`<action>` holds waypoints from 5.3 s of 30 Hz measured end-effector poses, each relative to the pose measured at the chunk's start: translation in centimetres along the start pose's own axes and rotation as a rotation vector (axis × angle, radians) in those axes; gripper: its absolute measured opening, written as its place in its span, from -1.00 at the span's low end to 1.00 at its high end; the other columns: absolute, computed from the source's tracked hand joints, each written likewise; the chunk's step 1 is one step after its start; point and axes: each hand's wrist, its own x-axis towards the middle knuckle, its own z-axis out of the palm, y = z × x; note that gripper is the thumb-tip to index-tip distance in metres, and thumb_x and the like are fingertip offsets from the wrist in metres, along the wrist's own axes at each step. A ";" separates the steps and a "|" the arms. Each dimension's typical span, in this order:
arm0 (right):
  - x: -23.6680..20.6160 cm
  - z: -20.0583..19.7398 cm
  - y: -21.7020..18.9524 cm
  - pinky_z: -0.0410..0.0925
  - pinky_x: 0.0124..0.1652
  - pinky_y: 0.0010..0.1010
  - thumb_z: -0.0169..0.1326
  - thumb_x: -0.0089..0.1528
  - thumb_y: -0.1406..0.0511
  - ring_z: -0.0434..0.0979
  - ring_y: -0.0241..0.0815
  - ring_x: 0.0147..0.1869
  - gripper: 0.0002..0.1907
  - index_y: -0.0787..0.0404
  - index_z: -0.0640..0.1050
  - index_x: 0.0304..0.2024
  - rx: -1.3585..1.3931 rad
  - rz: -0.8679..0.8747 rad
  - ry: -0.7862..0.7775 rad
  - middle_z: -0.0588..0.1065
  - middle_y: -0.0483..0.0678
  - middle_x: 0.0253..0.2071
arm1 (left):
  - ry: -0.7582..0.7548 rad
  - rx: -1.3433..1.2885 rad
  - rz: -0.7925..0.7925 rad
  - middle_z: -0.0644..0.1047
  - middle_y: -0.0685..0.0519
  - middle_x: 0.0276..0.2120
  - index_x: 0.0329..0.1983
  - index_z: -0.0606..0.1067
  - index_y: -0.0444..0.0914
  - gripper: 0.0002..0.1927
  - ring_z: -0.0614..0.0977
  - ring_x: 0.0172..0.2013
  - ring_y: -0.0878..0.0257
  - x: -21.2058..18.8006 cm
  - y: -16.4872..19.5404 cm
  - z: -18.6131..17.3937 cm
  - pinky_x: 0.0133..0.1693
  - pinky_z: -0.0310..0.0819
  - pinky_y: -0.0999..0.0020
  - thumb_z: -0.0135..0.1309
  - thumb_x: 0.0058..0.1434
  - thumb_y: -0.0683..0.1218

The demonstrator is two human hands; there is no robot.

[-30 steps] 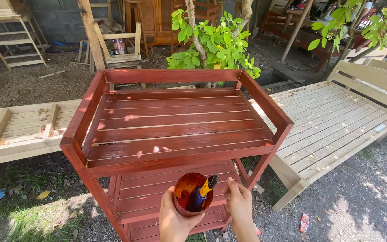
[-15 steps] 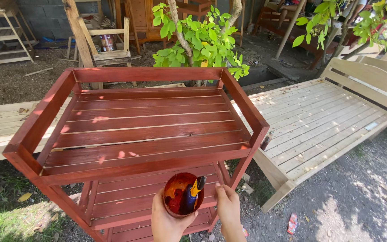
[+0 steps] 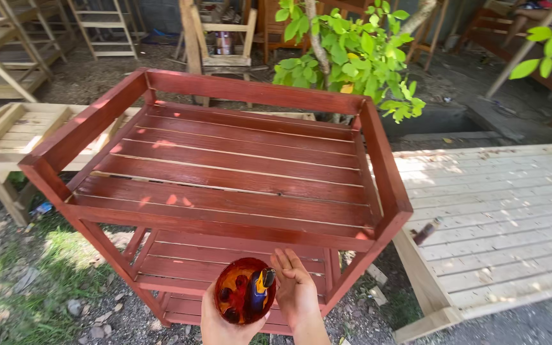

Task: The person paints a wooden shelf with reddish-brown paint using a brush. They hold a small container of paint in one hand and apply the paint to the vertical supports and shelves of the unit.

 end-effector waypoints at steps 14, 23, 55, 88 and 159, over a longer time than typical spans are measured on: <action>1.0 4.9 1.7 0.15 0.39 -0.10 -0.29 0.01 0.64 0.20 -0.01 0.54 -0.05 0.14 0.03 0.48 -0.022 -0.110 -0.004 0.13 0.03 0.53 | 0.155 0.072 -0.019 0.49 -0.24 0.04 0.25 0.22 -0.43 0.15 0.63 0.07 0.05 4.2 -1.5 -3.5 0.07 0.58 0.13 0.56 -0.46 -0.19; 1.5 6.0 5.0 0.18 0.37 -0.07 -0.25 0.07 0.61 0.23 0.05 0.52 -0.05 0.18 -0.07 0.54 0.152 -0.206 0.086 0.15 0.21 0.48 | 0.045 -0.140 0.045 0.48 -0.28 0.06 0.24 0.14 -0.48 0.10 0.63 0.08 0.02 6.1 -2.4 -7.6 0.07 0.60 0.09 0.52 -0.37 -0.23; 32.3 14.5 -5.4 0.34 0.25 -0.24 -0.13 0.11 0.61 0.47 -0.11 0.10 -0.24 0.06 0.29 0.36 0.144 -0.305 0.063 0.37 0.04 0.07 | -0.072 -0.421 -0.068 0.53 -0.21 0.12 0.31 0.20 -0.35 0.13 0.66 0.11 0.01 35.6 -3.2 -0.2 0.11 0.63 0.04 0.54 -0.38 -0.22; 54.9 22.4 -15.6 0.34 -0.01 -0.12 0.01 0.10 0.48 0.39 0.05 0.30 -0.23 -0.01 0.16 0.34 0.052 -0.181 0.070 0.31 0.02 0.19 | -0.222 -0.377 -0.064 0.49 -0.22 0.17 0.35 0.09 -0.38 0.23 0.63 0.14 0.01 53.3 -5.1 10.6 0.10 0.64 0.04 0.57 -0.38 -0.19; 13.6 16.0 -21.1 0.59 -0.21 -0.46 0.32 0.12 0.30 0.80 -0.28 -0.16 -0.78 0.20 0.72 -0.18 -1.536 -0.405 -0.186 0.73 -0.02 -0.28 | -0.112 0.175 -0.021 0.50 0.01 0.13 0.16 0.44 -0.16 0.01 0.60 0.13 0.09 26.5 8.6 14.5 0.10 0.56 0.22 0.59 -0.48 -0.06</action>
